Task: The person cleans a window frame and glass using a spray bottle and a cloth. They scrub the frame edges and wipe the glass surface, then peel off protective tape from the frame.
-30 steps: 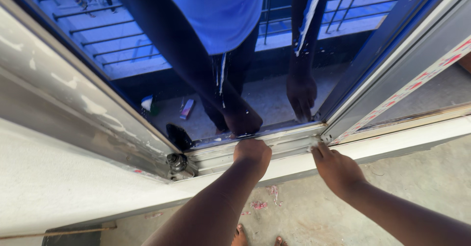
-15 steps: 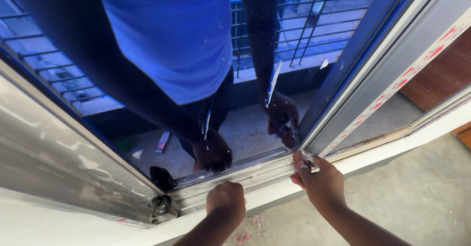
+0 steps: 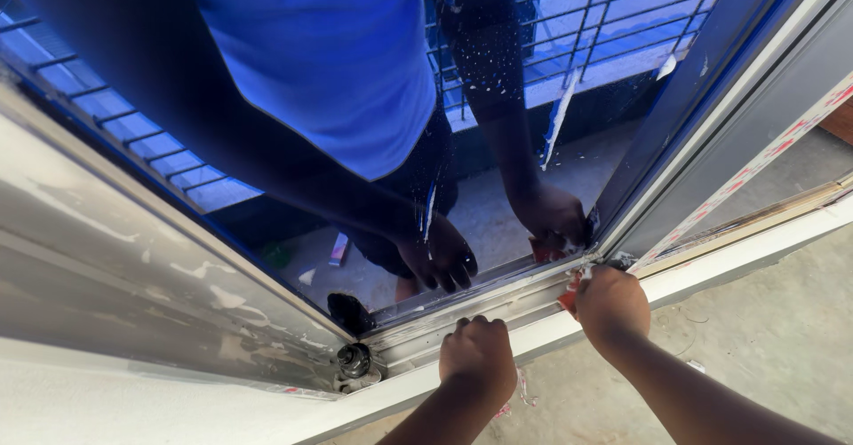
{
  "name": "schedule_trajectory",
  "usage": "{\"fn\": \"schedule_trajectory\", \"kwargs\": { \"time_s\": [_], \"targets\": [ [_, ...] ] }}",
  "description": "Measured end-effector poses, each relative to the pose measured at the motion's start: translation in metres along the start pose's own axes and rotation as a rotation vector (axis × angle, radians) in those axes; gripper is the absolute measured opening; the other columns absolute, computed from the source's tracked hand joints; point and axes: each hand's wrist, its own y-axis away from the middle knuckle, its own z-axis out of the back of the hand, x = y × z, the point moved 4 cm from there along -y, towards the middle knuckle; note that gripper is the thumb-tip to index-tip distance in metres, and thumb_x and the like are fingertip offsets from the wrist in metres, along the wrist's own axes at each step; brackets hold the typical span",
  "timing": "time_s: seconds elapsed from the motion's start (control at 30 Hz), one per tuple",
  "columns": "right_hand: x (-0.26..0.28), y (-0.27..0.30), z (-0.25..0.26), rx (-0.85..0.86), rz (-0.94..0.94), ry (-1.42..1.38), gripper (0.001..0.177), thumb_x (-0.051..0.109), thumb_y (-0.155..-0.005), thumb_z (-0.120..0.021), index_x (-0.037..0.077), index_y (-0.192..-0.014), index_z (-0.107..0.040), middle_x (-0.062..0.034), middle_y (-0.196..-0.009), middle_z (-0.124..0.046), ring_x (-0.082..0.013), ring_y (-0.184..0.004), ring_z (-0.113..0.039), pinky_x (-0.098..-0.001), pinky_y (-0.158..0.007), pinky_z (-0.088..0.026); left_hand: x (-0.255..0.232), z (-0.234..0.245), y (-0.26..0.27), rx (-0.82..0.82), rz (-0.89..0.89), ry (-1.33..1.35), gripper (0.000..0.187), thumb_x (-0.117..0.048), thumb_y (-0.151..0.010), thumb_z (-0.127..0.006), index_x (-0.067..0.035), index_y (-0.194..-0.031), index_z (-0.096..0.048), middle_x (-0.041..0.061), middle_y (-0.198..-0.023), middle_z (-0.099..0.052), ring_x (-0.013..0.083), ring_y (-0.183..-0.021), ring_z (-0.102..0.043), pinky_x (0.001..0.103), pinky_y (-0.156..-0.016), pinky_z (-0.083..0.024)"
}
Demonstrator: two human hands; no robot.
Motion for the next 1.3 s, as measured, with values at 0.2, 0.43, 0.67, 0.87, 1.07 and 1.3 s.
{"fn": "schedule_trajectory", "kwargs": {
  "time_s": [0.2, 0.43, 0.67, 0.87, 1.07, 1.3],
  "targets": [
    [0.015, 0.012, 0.032, -0.134, -0.061, -0.396, 0.023, 0.016, -0.097, -0.055, 0.005, -0.084, -0.071, -0.0090, -0.070, -0.075, -0.0249, -0.068, -0.078, -0.0412, -0.066, -0.061, 0.008, -0.021, -0.010, 0.084, -0.127, -0.259, 0.023, -0.006, -0.084, -0.076, 0.002, -0.105, -0.072, 0.019, -0.112, -0.068, 0.0333, -0.112, -0.065, 0.042, -0.092, -0.054],
    [0.010, -0.008, 0.006, -0.222, 0.098, 0.039, 0.017, 0.018, -0.086, -0.067, 0.003, -0.080, -0.071, -0.0169, -0.071, -0.072, -0.0357, -0.073, -0.072, -0.0465, -0.074, -0.058, 0.012, -0.028, -0.027, 0.090, -0.160, -0.273, 0.014, -0.005, -0.091, -0.068, -0.002, -0.101, -0.075, 0.019, -0.104, -0.074, 0.0326, -0.097, -0.074, 0.040, -0.079, -0.061],
    [0.014, 0.002, 0.005, -0.037, 0.029, -0.366, 0.018, 0.015, -0.088, -0.058, 0.006, -0.084, -0.072, -0.0144, -0.071, -0.078, -0.0295, -0.066, -0.078, -0.0412, -0.071, -0.060, 0.002, -0.024, -0.027, 0.145, -0.175, -0.319, 0.014, -0.006, -0.089, -0.068, -0.006, -0.101, -0.077, 0.015, -0.104, -0.075, 0.0296, -0.099, -0.074, 0.041, -0.080, -0.060],
    [0.051, 0.034, -0.013, 0.007, 0.137, -0.251, 0.017, 0.023, -0.087, -0.067, 0.006, -0.084, -0.072, -0.0160, -0.073, -0.074, -0.0318, -0.070, -0.074, -0.0432, -0.069, -0.059, 0.000, -0.016, -0.027, 0.153, -0.205, -0.341, 0.015, -0.006, -0.089, -0.069, -0.007, -0.101, -0.077, 0.015, -0.104, -0.075, 0.0290, -0.099, -0.074, 0.041, -0.080, -0.060],
    [0.009, 0.001, 0.014, -0.087, -0.159, -0.235, 0.018, 0.026, -0.089, -0.067, 0.009, -0.093, -0.070, -0.0131, -0.071, -0.076, -0.0329, -0.067, -0.076, -0.0465, -0.067, -0.059, 0.002, -0.012, -0.023, 0.151, -0.196, -0.343, 0.016, -0.004, -0.088, -0.068, -0.007, -0.100, -0.078, 0.015, -0.104, -0.075, 0.0298, -0.099, -0.074, 0.041, -0.080, -0.061],
    [0.004, -0.001, -0.005, -0.341, -0.013, -0.246, 0.019, 0.021, -0.090, -0.066, 0.004, -0.084, -0.071, -0.0205, -0.075, -0.071, -0.0400, -0.073, -0.071, -0.0504, -0.071, -0.056, 0.002, -0.014, -0.024, 0.142, -0.202, -0.331, 0.014, -0.004, -0.089, -0.067, -0.006, -0.097, -0.078, 0.016, -0.102, -0.075, 0.0309, -0.097, -0.074, 0.041, -0.079, -0.060]
  ]
}}
